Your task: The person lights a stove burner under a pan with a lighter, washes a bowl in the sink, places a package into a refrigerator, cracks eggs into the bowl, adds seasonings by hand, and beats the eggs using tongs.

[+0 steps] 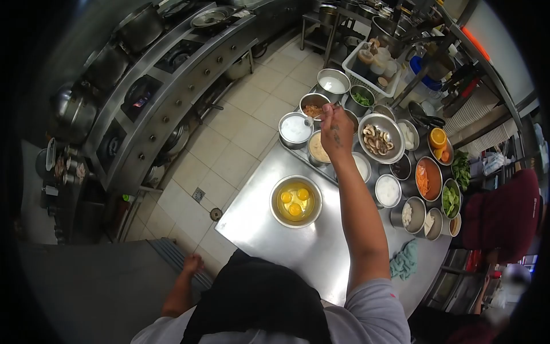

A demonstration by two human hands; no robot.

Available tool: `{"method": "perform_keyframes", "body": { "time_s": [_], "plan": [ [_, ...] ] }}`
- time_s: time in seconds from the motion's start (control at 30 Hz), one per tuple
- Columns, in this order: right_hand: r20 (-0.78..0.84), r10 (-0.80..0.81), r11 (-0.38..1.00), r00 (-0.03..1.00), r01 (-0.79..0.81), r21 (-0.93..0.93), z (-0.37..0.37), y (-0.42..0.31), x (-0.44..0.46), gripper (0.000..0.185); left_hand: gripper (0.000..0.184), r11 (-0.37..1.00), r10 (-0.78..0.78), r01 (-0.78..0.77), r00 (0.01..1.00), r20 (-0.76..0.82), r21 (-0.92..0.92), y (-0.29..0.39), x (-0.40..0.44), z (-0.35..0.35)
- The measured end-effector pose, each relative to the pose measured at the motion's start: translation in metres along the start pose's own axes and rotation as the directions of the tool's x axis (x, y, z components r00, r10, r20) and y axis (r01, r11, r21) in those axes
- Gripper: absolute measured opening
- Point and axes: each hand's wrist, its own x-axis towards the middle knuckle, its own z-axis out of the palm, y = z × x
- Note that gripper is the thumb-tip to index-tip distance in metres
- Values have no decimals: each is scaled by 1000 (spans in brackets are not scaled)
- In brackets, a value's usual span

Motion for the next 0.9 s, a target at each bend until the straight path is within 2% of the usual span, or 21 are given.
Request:
{"method": "perform_keyframes", "body": {
  "time_s": [0.07, 0.1, 0.17, 0.2, 0.27, 0.3, 0.37, 0.4, 0.47, 0.5, 0.57, 0.63, 0.7, 0.77, 0.83, 0.9],
  "plan": [
    [52, -60, 988, 997, 67, -138, 1, 2, 6, 26, 25, 1000, -21, 21, 1000, 11, -6, -3, 0, 1],
    [51, -59, 988, 997, 66, -139, 1, 2, 9, 26, 26, 999, -20, 19, 1000, 17, 44, -5, 0, 1],
    [100, -250, 912, 963, 269, -311, 4, -8, 15, 28, 26, 995, -16, 14, 1000, 24, 94, 3, -7, 5],
    [99, -249, 912, 963, 268, -311, 8, -4, 18, 28, 25, 995, -34, 34, 999, 8, 95, 7, -9, 7],
    [185, -159, 912, 970, 216, -349, 22, 16, 25, 29, 25, 994, -52, 53, 999, -10, 98, 11, -10, 8],
    [185, -159, 913, 970, 216, -347, 29, 27, 27, 29, 25, 999, -35, 36, 999, -14, 41, 10, -8, 8],
    [197, 34, 989, 980, -4, -147, 34, 40, 32, 31, 24, 1000, -16, 16, 1000, -20, -23, 14, -8, 9],
    [202, 30, 989, 979, 0, -146, 30, 47, 34, 31, 24, 999, -17, 16, 1000, -27, -36, 14, -9, 10],
    [114, -99, 816, 989, 146, -560, 16, 25, 30, 26, 24, 998, -24, 23, 999, -35, -52, 6, -8, 9],
    [120, -101, 815, 988, 151, -559, 9, 10, 22, 26, 23, 994, -38, 34, 998, -40, -103, -2, -4, 9],
    [238, -24, 759, 971, 173, -628, -1, -28, 3, 26, 22, 985, -55, 48, 998, -42, -165, -8, -5, 14],
    [432, 84, 688, 898, 262, -677, 14, -14, -3, 14, 21, 996, -84, 82, 995, -55, -34, -13, -19, 14],
    [504, 127, 630, 855, 323, -707, 32, 10, -5, 14, 22, 995, -96, 96, 995, -17, -3, -17, -22, 12],
    [504, 140, 624, 852, 319, -713, 36, 11, -3, 13, 22, 995, -102, 102, 995, 17, 19, -16, -19, 11],
    [518, 165, 624, 839, 318, -714, 45, 17, -5, 13, 24, 986, -132, 131, 991, 0, -103, -25, -21, 9],
    [447, 93, 593, 889, 311, -743, 51, 26, -4, 11, 23, 989, -128, 127, 992, -7, -80, -41, -9, 5]
  ]
}}
